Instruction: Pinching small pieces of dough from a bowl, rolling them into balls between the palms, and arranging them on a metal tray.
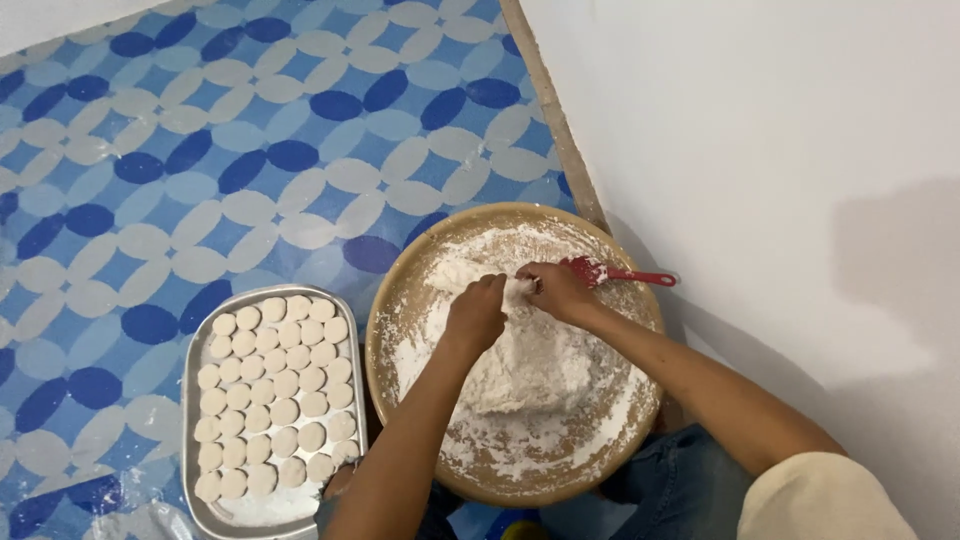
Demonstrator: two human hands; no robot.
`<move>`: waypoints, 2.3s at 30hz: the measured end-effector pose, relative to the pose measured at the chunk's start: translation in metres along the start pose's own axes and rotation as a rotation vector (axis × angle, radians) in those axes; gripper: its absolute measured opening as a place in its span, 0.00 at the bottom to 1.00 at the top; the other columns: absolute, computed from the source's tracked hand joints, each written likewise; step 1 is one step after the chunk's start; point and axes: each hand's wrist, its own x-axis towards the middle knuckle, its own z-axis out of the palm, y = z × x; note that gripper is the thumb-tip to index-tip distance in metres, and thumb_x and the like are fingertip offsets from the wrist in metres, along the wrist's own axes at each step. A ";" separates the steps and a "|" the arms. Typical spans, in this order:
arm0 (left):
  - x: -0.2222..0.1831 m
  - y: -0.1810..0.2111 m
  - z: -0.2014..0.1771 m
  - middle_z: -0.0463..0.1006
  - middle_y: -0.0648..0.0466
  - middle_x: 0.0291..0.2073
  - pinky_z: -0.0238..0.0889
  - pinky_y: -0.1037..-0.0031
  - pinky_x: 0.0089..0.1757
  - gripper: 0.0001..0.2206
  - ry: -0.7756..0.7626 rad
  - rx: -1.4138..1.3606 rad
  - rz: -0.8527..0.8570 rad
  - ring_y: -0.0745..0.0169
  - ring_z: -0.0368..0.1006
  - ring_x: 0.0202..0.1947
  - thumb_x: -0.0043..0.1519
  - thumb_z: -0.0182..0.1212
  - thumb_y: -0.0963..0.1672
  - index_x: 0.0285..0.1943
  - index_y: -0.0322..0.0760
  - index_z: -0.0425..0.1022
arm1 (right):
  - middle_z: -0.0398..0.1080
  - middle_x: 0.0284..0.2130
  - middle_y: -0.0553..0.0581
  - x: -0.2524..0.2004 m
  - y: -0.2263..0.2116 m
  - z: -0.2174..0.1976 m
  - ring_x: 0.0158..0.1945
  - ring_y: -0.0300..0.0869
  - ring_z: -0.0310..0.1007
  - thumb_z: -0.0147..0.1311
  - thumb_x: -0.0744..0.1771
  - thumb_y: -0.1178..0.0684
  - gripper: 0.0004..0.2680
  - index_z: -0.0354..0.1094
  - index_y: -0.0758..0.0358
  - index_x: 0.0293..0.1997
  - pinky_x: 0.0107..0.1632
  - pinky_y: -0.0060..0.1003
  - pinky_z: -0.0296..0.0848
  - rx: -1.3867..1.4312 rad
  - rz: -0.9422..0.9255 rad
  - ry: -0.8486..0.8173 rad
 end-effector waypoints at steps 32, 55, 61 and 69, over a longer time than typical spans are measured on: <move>0.025 -0.013 0.024 0.78 0.37 0.52 0.67 0.45 0.53 0.34 0.106 -0.427 0.059 0.33 0.74 0.54 0.62 0.61 0.41 0.76 0.29 0.45 | 0.70 0.59 0.58 0.000 -0.012 -0.010 0.62 0.57 0.69 0.67 0.60 0.55 0.22 0.70 0.49 0.60 0.60 0.45 0.73 0.273 0.039 -0.014; 0.040 -0.022 0.061 0.80 0.45 0.50 0.74 0.59 0.49 0.26 0.005 -0.116 0.074 0.46 0.78 0.51 0.63 0.61 0.45 0.71 0.34 0.64 | 0.76 0.47 0.61 -0.017 -0.024 -0.080 0.31 0.41 0.78 0.66 0.62 0.54 0.16 0.74 0.60 0.54 0.30 0.33 0.76 0.535 0.153 0.267; 0.045 0.004 0.037 0.72 0.40 0.63 0.62 0.51 0.60 0.35 -0.047 -0.523 -0.012 0.38 0.65 0.65 0.61 0.63 0.46 0.76 0.27 0.52 | 0.66 0.60 0.70 -0.051 -0.062 -0.108 0.52 0.48 0.75 0.70 0.60 0.59 0.33 0.54 0.61 0.72 0.51 0.38 0.77 1.039 0.083 0.146; 0.011 0.068 -0.030 0.76 0.40 0.47 0.73 0.56 0.47 0.34 0.026 -1.709 -0.295 0.43 0.78 0.43 0.66 0.51 0.60 0.56 0.21 0.73 | 0.37 0.71 0.67 -0.058 -0.070 -0.069 0.60 0.56 0.67 0.70 0.56 0.68 0.36 0.52 0.63 0.71 0.54 0.43 0.78 0.824 -0.156 0.268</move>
